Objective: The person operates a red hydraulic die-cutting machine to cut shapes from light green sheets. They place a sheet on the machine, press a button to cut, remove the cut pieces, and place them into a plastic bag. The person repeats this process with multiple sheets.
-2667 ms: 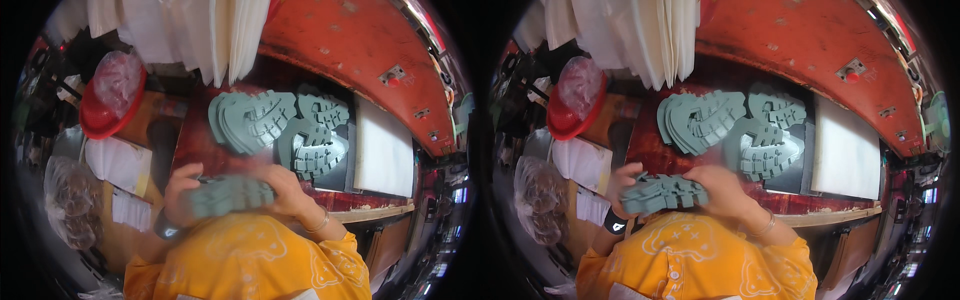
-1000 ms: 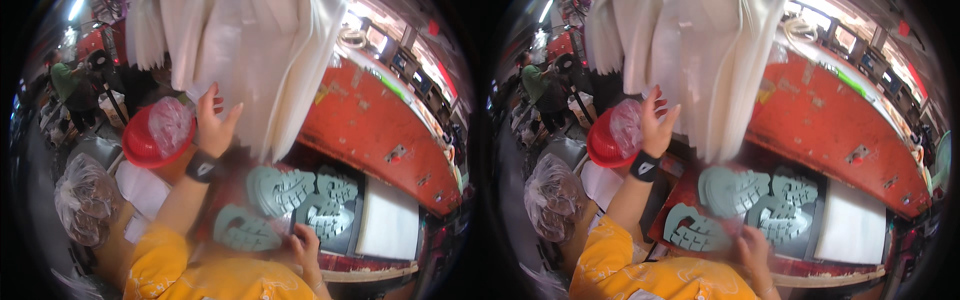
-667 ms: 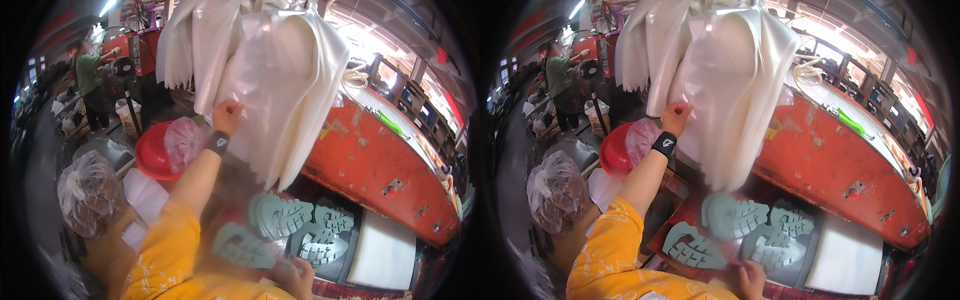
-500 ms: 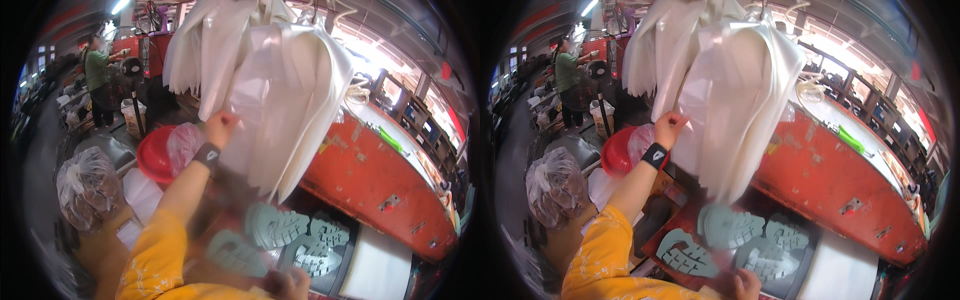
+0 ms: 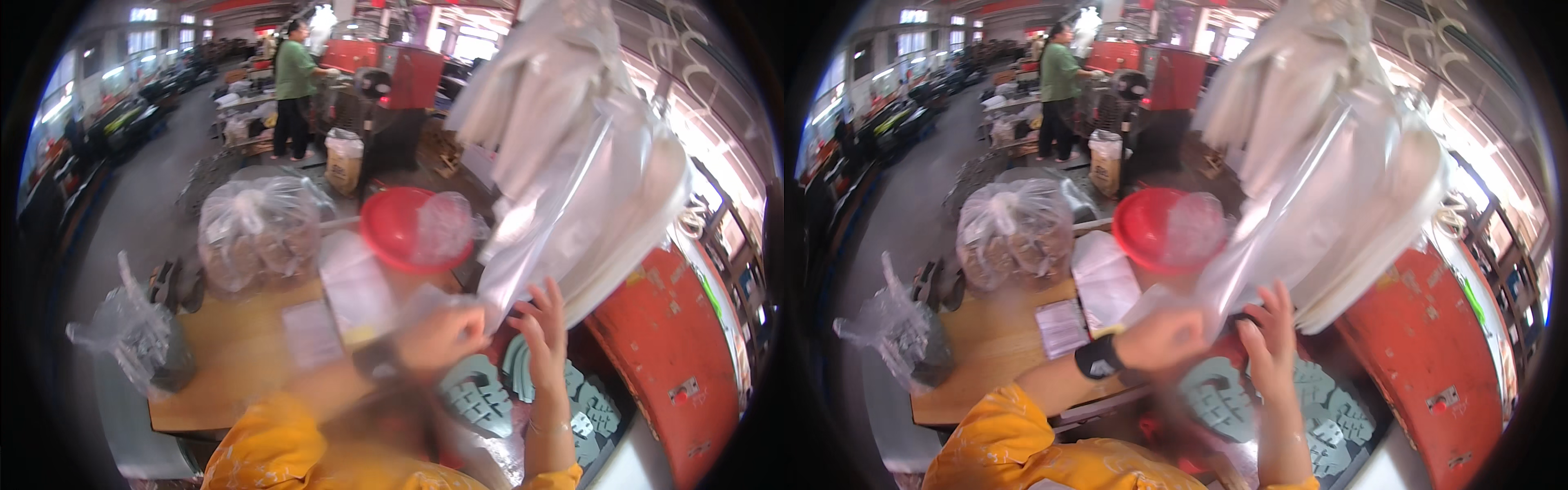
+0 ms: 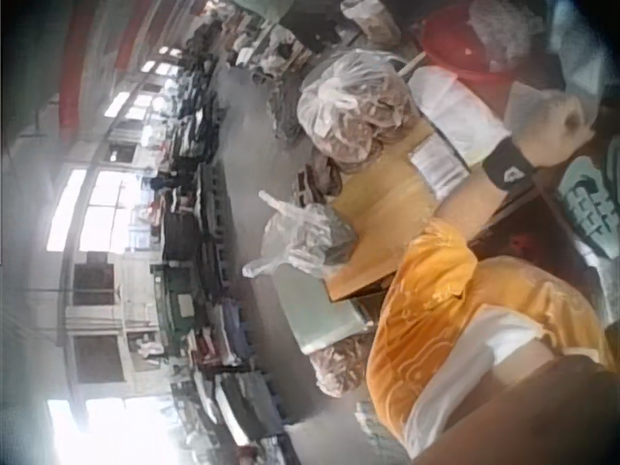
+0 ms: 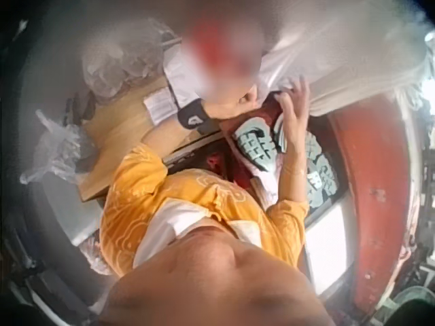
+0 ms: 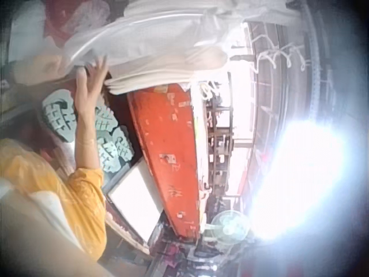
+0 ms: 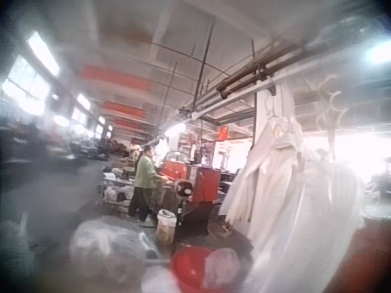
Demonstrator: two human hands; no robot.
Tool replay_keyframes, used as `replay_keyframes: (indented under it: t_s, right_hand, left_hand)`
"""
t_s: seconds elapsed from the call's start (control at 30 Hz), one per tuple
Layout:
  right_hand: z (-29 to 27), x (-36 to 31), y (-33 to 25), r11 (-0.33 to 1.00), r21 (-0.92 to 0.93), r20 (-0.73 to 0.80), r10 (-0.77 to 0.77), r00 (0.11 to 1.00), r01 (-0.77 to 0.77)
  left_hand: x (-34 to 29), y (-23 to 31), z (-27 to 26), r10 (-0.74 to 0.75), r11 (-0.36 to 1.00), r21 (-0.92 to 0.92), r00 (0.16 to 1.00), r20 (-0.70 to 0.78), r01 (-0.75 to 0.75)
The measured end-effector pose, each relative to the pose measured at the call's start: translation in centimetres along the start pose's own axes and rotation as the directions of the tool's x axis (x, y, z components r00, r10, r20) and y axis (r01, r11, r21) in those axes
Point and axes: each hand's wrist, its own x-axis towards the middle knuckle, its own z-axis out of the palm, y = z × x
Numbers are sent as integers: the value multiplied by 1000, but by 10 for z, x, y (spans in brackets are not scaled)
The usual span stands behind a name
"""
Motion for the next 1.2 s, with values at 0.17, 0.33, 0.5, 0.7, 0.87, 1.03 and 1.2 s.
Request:
replay_keyframes:
  t_s: [0.17,0.33,0.5,0.7,0.87,1.03,1.2]
  right_hand:
    - [175,-38,53,971,-215,469,9,883,105]
    - [332,-174,91,907,-112,909,-72,410,407]
    - [401,-193,65,961,32,948,-116,296,273]
    - [448,-125,55,990,127,937,-140,321,62]
    - [454,-130,61,952,-300,877,298,-376,56]
    - [426,-131,68,986,124,990,-115,79,-109]
    - [407,-108,87,955,-8,998,27,61,-296]
  left_hand:
    - [-178,-17,-76,-172,951,-310,847,-503,9]
    - [-337,-50,-200,-679,593,-803,573,-458,62]
    - [-417,-12,-262,-538,841,-411,460,-707,353]
    - [-429,46,-274,-486,787,103,715,-503,608]
    - [-432,78,-294,-337,750,347,776,-533,563]
    - [-405,85,-297,-416,838,128,772,-481,531]
    - [-360,91,-281,-586,802,-144,716,-378,580]
